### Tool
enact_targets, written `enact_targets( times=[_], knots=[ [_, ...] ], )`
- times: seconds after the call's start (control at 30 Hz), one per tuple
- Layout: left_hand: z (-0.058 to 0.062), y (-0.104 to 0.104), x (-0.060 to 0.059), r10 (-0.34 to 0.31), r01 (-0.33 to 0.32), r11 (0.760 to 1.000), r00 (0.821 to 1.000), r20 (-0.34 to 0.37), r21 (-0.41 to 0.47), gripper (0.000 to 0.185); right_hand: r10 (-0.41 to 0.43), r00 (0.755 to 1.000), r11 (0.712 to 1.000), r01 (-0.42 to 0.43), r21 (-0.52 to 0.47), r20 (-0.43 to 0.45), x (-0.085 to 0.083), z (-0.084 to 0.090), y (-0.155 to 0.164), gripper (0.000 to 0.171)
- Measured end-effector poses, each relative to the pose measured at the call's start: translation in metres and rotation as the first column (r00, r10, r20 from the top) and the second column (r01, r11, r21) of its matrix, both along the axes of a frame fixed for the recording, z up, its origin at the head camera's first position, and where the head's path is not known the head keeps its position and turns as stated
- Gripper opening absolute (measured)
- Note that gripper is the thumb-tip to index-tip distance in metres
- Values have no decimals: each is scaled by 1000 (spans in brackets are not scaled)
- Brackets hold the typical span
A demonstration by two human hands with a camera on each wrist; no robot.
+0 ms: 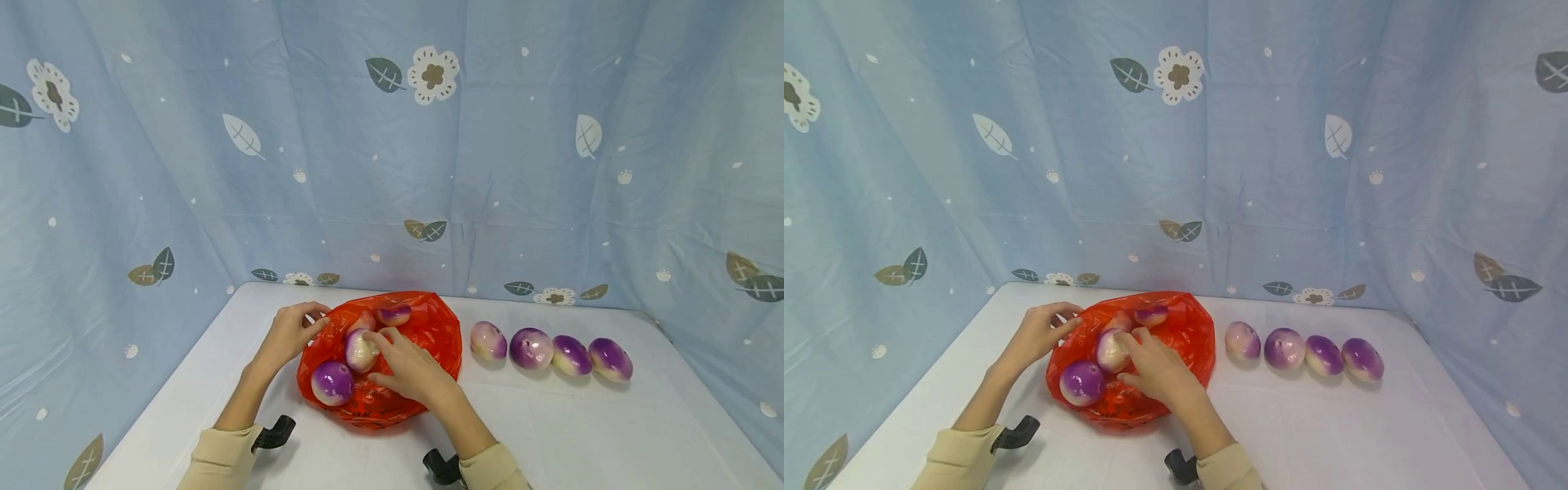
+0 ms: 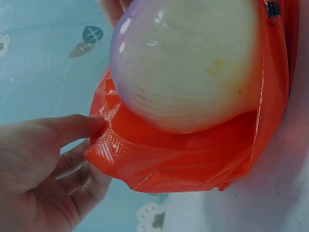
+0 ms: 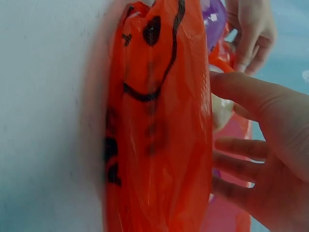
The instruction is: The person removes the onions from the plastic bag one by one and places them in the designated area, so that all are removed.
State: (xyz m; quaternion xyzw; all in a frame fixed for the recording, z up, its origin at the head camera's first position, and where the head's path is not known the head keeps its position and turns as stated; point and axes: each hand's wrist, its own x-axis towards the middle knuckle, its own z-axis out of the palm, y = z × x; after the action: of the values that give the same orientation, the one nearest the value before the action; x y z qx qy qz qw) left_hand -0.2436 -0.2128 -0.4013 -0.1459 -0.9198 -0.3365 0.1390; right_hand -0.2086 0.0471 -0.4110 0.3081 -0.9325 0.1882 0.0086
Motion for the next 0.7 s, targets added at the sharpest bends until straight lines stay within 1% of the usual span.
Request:
enact_targets(
  times=[0.2, 0.43, 0.7],
  knots=[
    [1, 0, 0, -14, 14, 1000, 1000, -10, 9, 16, -21, 998, 1000, 20, -20, -61, 0, -4, -13, 71],
    [2, 0, 1, -6, 6, 1000, 1000, -5, 11, 17, -55, 997, 998, 54, -22, -49, -4, -8, -21, 71],
    [1, 0, 1, -10, 10, 1000, 1000, -16, 11, 16, -73, 995, 997, 72, -24, -65, -6, -12, -21, 69]
  ],
)
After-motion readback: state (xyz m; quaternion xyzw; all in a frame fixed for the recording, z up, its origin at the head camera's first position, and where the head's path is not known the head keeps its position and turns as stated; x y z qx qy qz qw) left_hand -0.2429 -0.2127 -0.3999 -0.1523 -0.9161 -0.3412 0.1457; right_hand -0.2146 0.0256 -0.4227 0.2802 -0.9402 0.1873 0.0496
